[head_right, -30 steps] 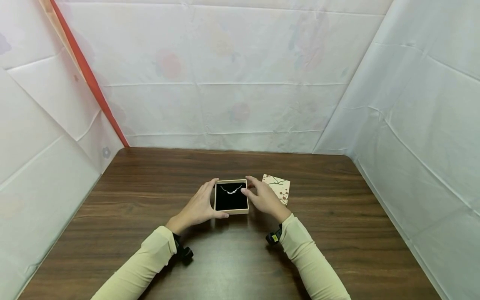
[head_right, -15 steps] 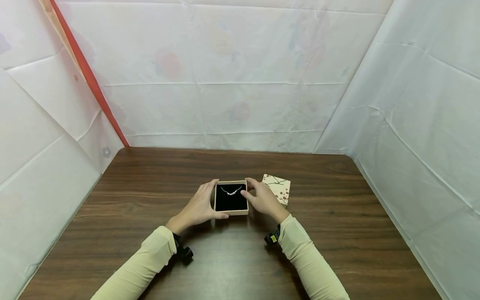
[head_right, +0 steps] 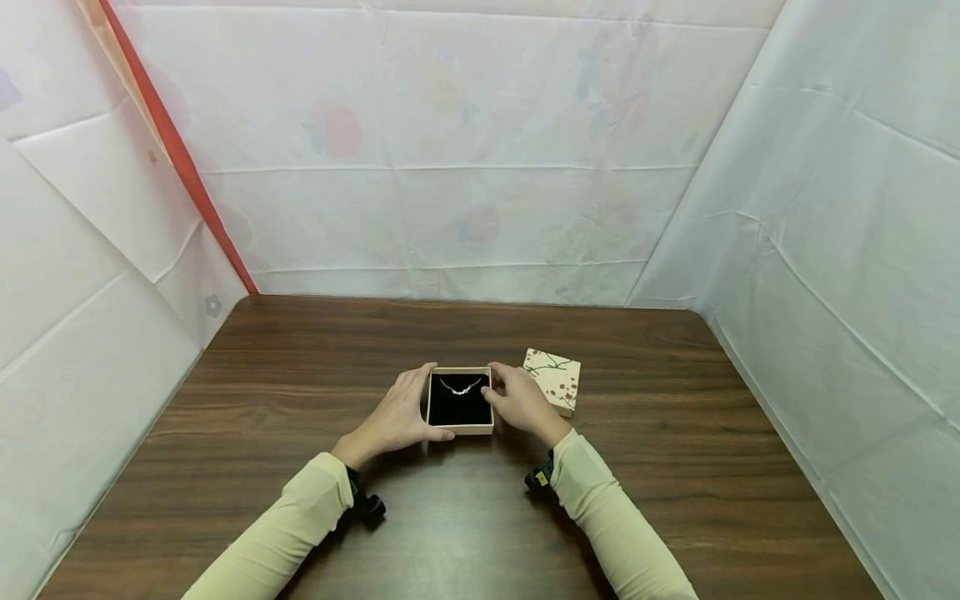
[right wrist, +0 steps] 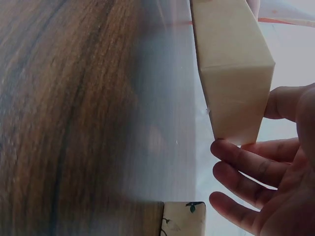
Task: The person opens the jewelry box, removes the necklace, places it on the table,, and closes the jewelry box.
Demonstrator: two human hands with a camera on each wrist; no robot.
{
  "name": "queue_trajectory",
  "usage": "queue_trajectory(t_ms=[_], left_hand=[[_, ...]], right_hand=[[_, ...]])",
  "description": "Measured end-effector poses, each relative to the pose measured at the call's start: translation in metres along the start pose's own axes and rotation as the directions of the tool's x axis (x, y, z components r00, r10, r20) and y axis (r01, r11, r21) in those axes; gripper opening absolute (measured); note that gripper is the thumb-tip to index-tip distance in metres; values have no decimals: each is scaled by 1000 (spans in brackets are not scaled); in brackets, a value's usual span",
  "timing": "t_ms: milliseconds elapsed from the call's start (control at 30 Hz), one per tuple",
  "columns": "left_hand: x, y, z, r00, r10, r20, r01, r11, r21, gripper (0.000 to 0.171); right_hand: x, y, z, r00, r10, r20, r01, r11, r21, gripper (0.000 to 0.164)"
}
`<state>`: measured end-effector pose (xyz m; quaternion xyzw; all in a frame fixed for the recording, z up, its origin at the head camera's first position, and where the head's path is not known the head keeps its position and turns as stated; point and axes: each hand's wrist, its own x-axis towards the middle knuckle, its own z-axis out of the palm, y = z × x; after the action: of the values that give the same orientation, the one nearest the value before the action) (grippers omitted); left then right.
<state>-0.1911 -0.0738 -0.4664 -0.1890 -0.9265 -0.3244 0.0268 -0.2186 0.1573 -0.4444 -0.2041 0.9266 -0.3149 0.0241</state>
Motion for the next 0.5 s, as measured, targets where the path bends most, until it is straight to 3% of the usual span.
queue_trajectory(t_ms=[500], left_hand=[[-1,-9,4,996,-58,62,56,997,44,115]], right_hand=[[7,-3,15,999,41,30,-39,996,-79,49]])
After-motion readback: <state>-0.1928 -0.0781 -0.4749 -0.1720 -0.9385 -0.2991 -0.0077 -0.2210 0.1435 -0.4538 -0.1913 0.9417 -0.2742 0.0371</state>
